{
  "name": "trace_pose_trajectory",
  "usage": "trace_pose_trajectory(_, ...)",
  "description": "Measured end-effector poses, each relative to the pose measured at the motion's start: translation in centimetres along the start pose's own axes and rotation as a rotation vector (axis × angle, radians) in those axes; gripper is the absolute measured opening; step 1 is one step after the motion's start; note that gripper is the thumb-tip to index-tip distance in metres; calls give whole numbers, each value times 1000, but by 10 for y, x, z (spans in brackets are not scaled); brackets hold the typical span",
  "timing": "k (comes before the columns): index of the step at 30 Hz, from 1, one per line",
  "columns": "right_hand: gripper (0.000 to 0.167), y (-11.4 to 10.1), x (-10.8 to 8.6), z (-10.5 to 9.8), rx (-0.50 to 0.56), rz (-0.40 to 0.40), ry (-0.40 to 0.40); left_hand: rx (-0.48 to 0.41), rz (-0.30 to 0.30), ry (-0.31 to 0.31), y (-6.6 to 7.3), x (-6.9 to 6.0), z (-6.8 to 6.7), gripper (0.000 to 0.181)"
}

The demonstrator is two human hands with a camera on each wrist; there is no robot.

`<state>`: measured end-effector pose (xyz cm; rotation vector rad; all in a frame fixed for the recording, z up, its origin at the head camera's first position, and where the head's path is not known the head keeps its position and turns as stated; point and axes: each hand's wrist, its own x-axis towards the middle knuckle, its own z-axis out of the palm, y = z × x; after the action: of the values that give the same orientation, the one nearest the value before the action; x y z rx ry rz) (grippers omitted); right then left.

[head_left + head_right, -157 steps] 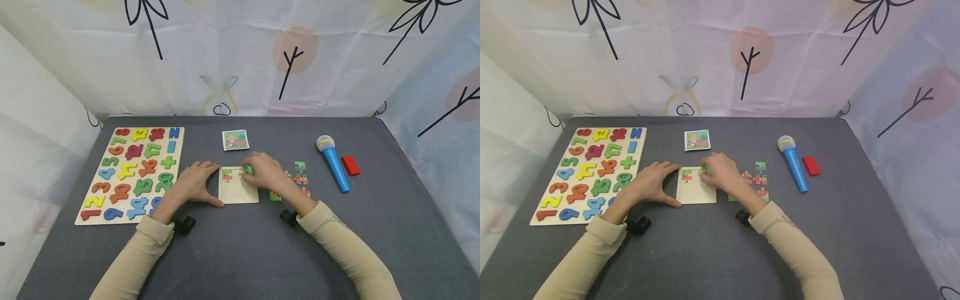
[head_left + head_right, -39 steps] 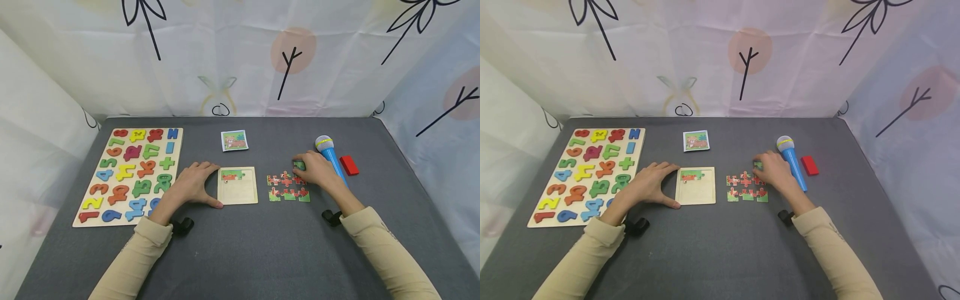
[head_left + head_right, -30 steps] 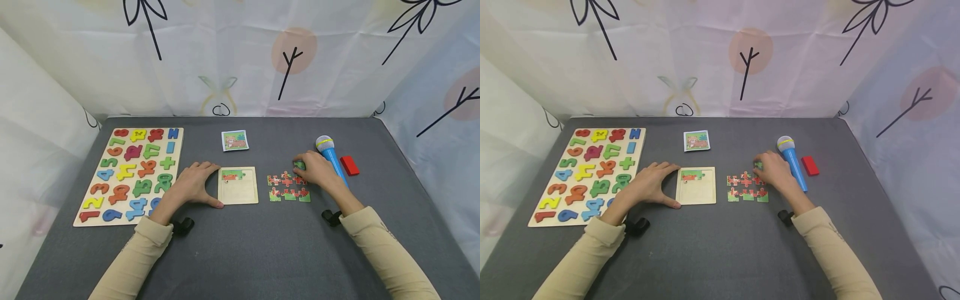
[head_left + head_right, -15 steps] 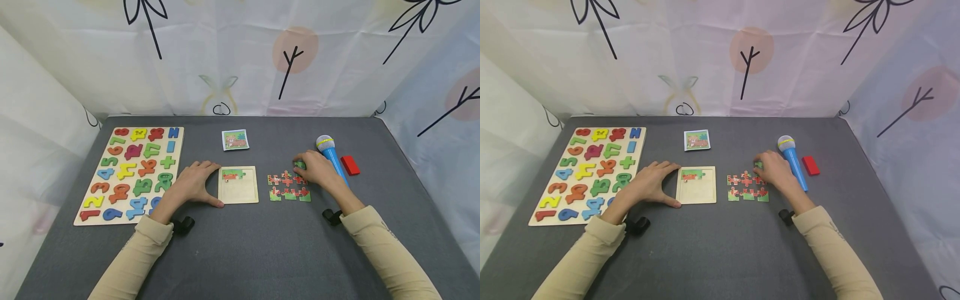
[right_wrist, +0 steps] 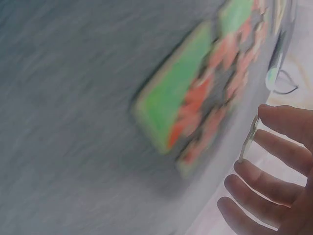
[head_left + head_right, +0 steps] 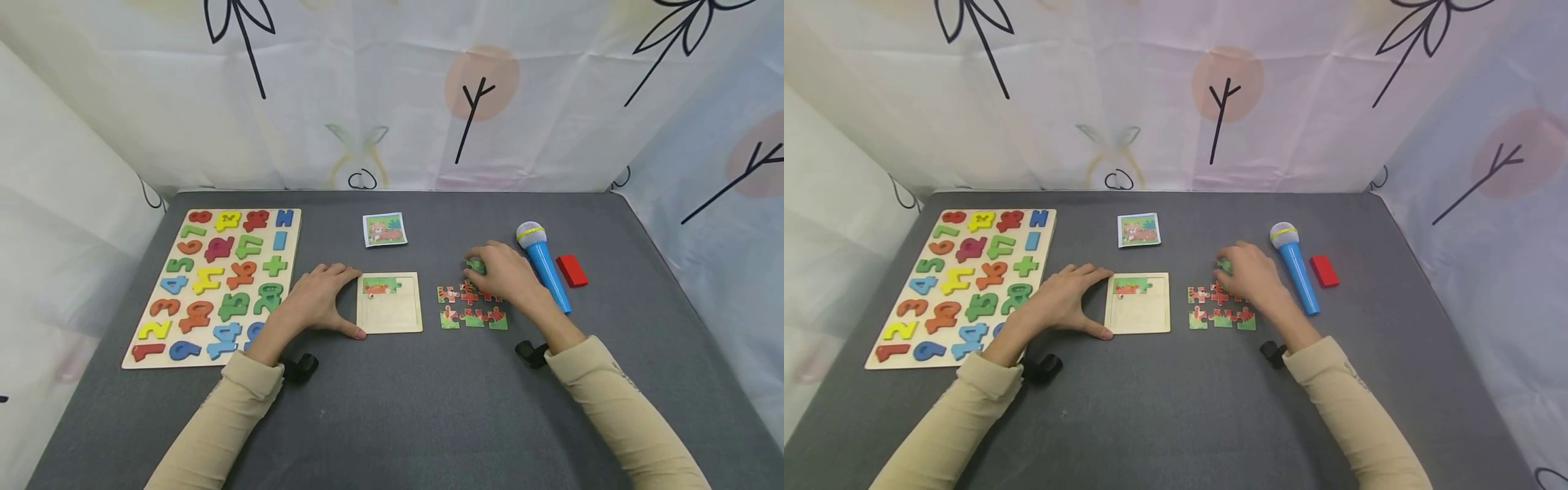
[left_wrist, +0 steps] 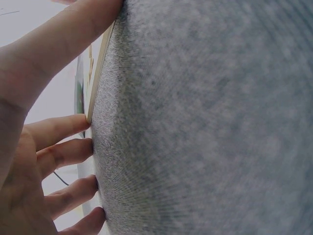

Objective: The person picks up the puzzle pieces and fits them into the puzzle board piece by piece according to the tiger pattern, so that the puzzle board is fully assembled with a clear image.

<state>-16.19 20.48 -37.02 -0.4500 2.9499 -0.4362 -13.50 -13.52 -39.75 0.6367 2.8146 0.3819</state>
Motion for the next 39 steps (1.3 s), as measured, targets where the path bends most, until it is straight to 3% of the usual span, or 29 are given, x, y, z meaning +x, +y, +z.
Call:
trace_pose_trajectory(17,33,-53,11,6,36,-125,14,9,-9,-6,0,1,1,114)
trace_pose_trajectory(25,30,-74,17,21,0,-183,-16,11,-11,-10,1,1,0,114)
trace_pose_trajectory(39,28,-97,30,38,-48,-181,-97,11,8,-4,-3,2,2,114)
